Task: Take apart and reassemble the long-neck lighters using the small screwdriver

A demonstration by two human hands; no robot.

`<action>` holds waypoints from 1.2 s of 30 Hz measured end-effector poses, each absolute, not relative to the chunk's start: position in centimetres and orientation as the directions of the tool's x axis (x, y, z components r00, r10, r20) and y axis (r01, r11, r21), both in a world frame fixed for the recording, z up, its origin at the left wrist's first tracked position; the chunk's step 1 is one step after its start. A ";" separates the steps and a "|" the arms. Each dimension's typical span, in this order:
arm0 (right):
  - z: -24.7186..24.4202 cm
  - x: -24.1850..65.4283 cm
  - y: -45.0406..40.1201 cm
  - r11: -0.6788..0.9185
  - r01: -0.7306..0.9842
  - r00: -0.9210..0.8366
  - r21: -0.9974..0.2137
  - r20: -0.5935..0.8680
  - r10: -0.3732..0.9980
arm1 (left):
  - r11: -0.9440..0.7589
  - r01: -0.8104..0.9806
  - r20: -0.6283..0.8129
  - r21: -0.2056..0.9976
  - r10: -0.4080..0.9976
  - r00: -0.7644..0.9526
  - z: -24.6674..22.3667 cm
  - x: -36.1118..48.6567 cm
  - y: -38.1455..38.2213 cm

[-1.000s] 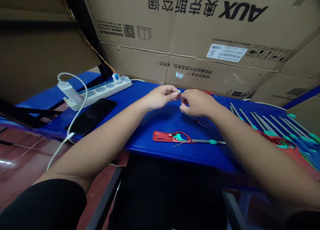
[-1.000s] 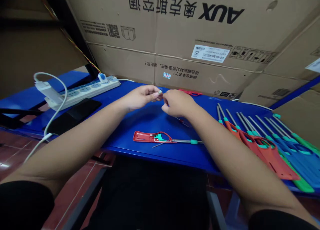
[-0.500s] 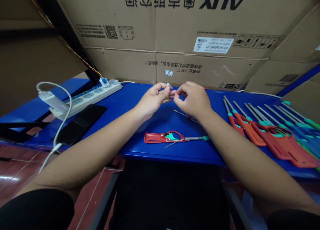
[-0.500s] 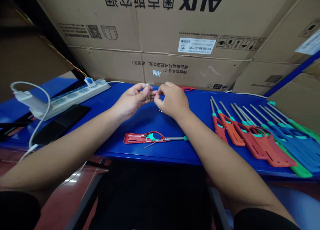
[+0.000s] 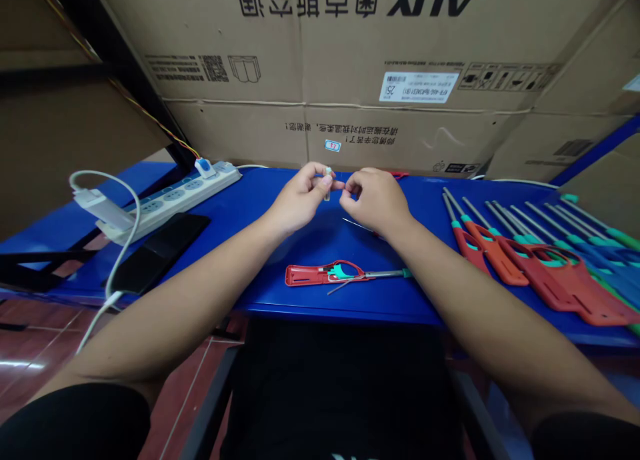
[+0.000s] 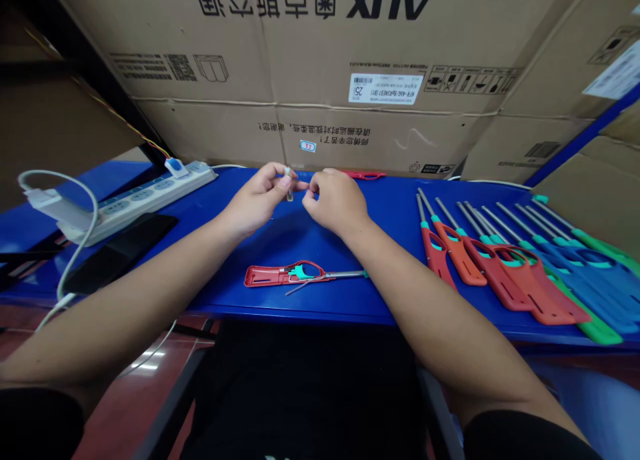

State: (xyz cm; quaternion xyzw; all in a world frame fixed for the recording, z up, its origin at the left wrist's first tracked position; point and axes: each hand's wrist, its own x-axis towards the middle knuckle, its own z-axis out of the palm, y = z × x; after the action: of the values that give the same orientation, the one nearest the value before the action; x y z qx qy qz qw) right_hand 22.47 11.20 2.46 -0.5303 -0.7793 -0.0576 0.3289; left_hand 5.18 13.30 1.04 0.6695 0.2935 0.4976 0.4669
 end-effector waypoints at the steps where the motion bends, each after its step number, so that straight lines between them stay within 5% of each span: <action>1: 2.5 22.5 11.2 0.440 0.861 -0.224 -0.254 0.588 0.777 | -0.372 -0.074 0.373 0.925 0.858 0.352 1.0 5.2 13.2; 7: 2.6 23.0 11.2 0.546 0.795 -0.257 -0.266 0.667 0.699 | -0.174 -0.227 0.251 0.958 0.894 0.371 1.2 5.1 12.9; 10: 2.8 23.4 11.1 0.588 0.758 -0.250 -0.284 0.706 0.662 | -0.345 -0.065 0.349 0.936 0.888 0.299 1.4 4.6 13.1; 16: 3.6 23.9 10.4 0.674 0.687 -0.298 -0.272 0.741 0.602 | -0.684 0.362 0.568 0.633 0.729 0.383 2.0 4.1 12.6; 23: 3.8 23.8 10.0 0.669 0.685 -0.330 -0.287 0.697 0.637 | -0.747 0.430 0.624 0.506 0.662 0.415 2.4 4.2 12.1; 36: 4.2 23.8 9.8 0.694 0.660 -0.346 -0.287 0.704 0.620 | -0.730 0.455 0.632 0.510 0.677 0.379 2.6 4.6 11.2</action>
State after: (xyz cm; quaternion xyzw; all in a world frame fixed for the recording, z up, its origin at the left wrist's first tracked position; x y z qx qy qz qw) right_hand 23.77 9.81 4.19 -0.3904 -0.8200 -0.0240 0.4179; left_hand 4.61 11.22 2.62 0.8206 0.3448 0.4380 0.1265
